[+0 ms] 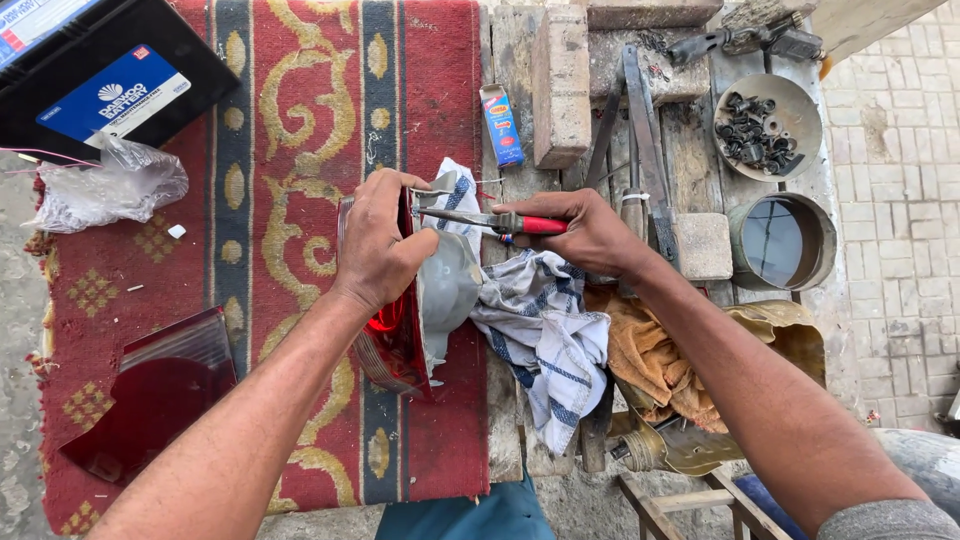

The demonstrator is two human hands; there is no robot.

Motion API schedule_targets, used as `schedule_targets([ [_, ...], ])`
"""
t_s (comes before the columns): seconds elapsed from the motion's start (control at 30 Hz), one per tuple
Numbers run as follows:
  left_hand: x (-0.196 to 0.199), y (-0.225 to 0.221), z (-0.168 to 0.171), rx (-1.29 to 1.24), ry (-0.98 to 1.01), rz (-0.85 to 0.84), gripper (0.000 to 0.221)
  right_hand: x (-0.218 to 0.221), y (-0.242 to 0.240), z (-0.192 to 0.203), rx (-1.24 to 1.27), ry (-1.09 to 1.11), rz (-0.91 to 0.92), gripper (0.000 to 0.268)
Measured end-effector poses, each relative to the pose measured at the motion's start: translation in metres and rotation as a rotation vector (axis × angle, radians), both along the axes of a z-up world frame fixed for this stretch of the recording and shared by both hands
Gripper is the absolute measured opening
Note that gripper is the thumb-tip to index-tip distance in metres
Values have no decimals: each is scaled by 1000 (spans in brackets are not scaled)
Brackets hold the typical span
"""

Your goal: Repairing a vehicle tail light assembly by adjusting internal components with pliers and fitting the red plastic lens.

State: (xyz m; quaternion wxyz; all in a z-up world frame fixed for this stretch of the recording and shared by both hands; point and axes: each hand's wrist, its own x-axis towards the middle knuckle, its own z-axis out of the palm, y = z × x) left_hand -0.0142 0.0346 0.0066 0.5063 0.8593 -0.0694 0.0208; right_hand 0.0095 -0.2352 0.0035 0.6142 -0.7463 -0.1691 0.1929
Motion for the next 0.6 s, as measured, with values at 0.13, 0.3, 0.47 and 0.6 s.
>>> schedule_targets([
  [0.13, 1, 1, -1, 9, -4, 2, 50, -1, 2, 0, 5, 7, 3, 46],
  [0.3, 1, 0, 1, 0, 8, -5, 50, -2, 3, 1, -10, 2, 2, 44],
  [0.47, 1, 2, 0, 0, 4, -10, 50, -1, 4, -1, 12, 11, -1, 46],
  [0.6, 0, 0, 2, 5, 1, -13, 51, 1, 3, -6, 29, 28, 6, 47],
])
